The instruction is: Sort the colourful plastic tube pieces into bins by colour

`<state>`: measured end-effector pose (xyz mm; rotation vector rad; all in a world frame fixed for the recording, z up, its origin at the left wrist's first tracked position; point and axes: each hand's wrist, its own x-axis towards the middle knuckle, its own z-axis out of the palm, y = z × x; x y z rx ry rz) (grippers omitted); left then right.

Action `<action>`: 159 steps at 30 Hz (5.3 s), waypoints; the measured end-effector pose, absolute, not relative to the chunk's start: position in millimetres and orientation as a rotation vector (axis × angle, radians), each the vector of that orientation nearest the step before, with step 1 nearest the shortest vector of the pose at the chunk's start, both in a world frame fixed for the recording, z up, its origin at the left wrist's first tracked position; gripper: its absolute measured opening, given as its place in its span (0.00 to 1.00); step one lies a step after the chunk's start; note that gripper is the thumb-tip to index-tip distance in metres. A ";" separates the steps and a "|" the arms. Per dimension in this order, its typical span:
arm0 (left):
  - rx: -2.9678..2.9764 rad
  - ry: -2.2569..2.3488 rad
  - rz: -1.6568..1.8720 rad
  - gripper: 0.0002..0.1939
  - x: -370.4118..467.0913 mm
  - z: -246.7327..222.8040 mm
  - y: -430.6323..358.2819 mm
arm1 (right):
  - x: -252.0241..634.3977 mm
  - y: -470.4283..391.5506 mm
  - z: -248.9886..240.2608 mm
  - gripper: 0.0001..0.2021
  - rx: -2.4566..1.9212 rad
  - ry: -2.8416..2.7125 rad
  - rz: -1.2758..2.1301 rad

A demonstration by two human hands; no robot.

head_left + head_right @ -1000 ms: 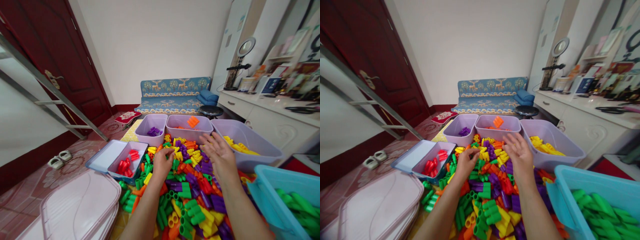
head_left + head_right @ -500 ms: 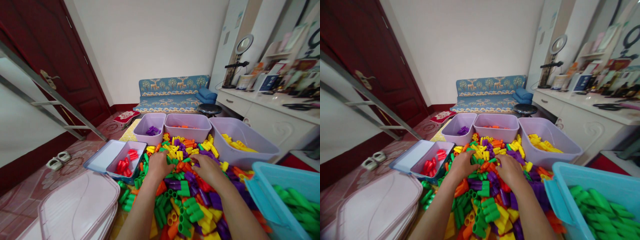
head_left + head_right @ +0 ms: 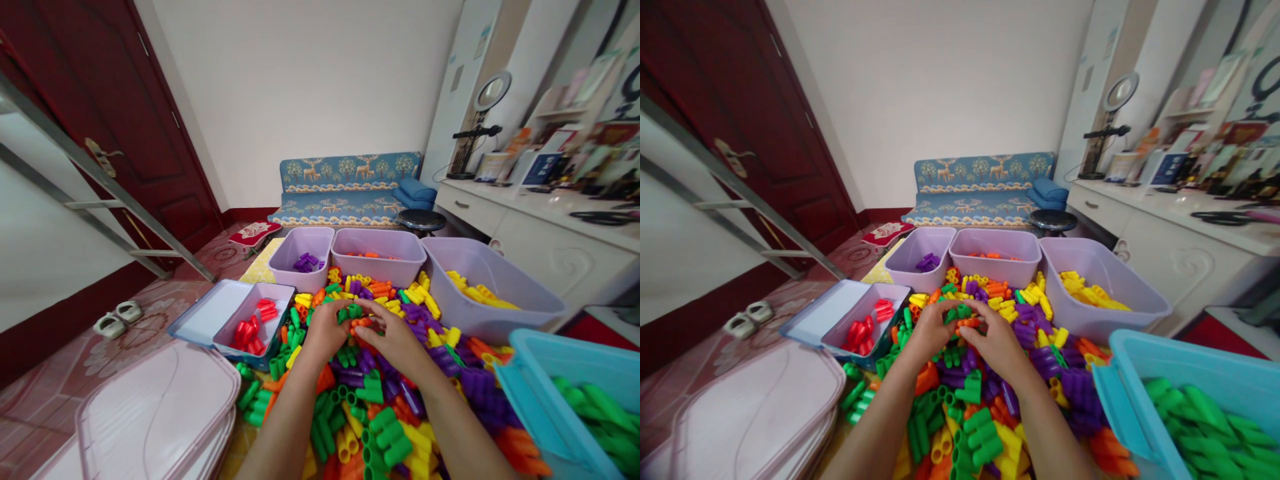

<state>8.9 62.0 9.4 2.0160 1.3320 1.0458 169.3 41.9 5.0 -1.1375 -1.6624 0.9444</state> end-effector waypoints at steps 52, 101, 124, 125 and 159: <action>2.059 1.119 1.212 0.29 26.4 -6.3 63.3 | 172.0 52.6 -11.1 0.23 -1.241 -1.529 0.814; 2.172 2.097 0.566 0.25 -6.3 12.4 62.8 | 191.3 46.1 17.9 0.22 -1.176 -0.993 1.117; 2.203 1.656 0.939 0.19 -0.2 1.4 68.4 | 182.7 50.1 -7.8 0.25 -1.379 -1.877 0.467; 2.205 1.616 0.951 0.18 0.6 1.8 68.2 | 181.3 49.6 -8.8 0.25 -1.402 -1.907 0.449; 2.312 1.342 0.617 0.25 -1.4 23.8 52.5 | 220.1 25.9 52.5 0.25 -1.210 -1.386 1.016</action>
